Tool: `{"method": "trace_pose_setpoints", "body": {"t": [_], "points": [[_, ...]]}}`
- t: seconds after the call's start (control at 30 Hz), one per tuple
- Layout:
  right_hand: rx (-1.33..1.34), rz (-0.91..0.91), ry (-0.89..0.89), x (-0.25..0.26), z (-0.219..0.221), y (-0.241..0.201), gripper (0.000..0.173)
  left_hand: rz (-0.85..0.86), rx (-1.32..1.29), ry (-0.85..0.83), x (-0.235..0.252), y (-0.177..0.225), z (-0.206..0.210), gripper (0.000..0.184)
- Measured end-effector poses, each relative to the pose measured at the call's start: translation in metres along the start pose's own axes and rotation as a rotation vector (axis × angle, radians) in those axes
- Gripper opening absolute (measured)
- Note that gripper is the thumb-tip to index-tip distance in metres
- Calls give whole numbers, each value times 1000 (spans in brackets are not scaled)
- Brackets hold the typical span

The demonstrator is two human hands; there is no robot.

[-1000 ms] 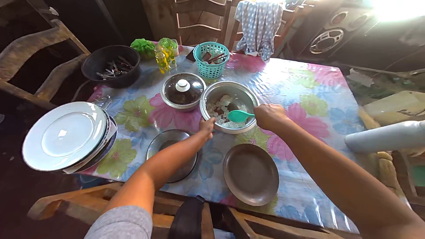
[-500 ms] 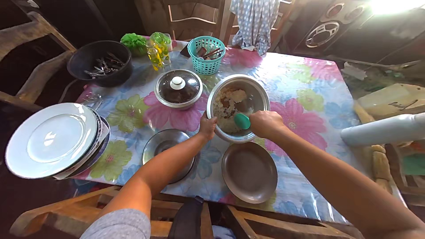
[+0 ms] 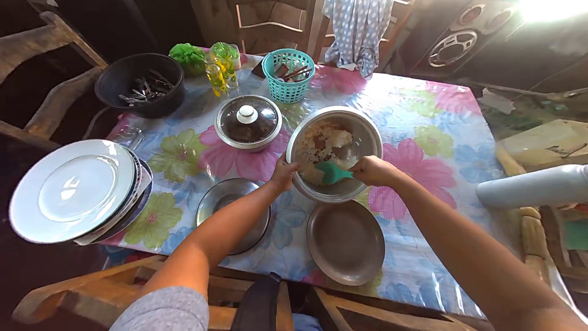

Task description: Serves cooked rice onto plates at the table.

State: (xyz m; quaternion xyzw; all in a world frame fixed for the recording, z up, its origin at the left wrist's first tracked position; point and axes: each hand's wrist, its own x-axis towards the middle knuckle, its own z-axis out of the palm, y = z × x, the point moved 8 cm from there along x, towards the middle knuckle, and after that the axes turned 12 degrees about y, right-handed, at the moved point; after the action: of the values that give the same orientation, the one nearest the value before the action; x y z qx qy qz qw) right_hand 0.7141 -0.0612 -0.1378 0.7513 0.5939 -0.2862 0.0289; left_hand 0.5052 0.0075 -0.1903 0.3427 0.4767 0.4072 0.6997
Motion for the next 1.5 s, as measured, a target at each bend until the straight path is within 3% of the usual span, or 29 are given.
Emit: {"method": "trace_pose_setpoints", "body": {"t": [0.1,0.23,0.37,0.43,0.6,0.8,1.0,1.13,1.33,1.5], "points": [[-14,14,27,-8,10,-6,30,13,6,-22,1,-3,0,43],[-93,235,49,-41,22,-37,30,1,23,-7,1,-5,2,45],[-94,289,36,-49,26,-57,29,7,35,-4,-3,-7,0,44],[-99,258,66,-43,28,-41,31,9,23,4,-1,-8,-2,46],[-158,-11,122,-29,36,-3,39,2,71,-11,0,-6,0,46],[-161,45,104,-30,38,-22,40,12,54,-16,1,-4,0,47],[-37,264,95,-40,35,-55,34,-3,39,20,-4,0,3,46],[28,289,56,-36,32,-74,30,-8,13,50,-3,-2,1,44],[352,211,79,-3,42,-27,34,-13,-6,72,3,-4,-2,46],[765,289,106,-2,57,-10,34,11,41,91,-1,1,-1,46]]}}
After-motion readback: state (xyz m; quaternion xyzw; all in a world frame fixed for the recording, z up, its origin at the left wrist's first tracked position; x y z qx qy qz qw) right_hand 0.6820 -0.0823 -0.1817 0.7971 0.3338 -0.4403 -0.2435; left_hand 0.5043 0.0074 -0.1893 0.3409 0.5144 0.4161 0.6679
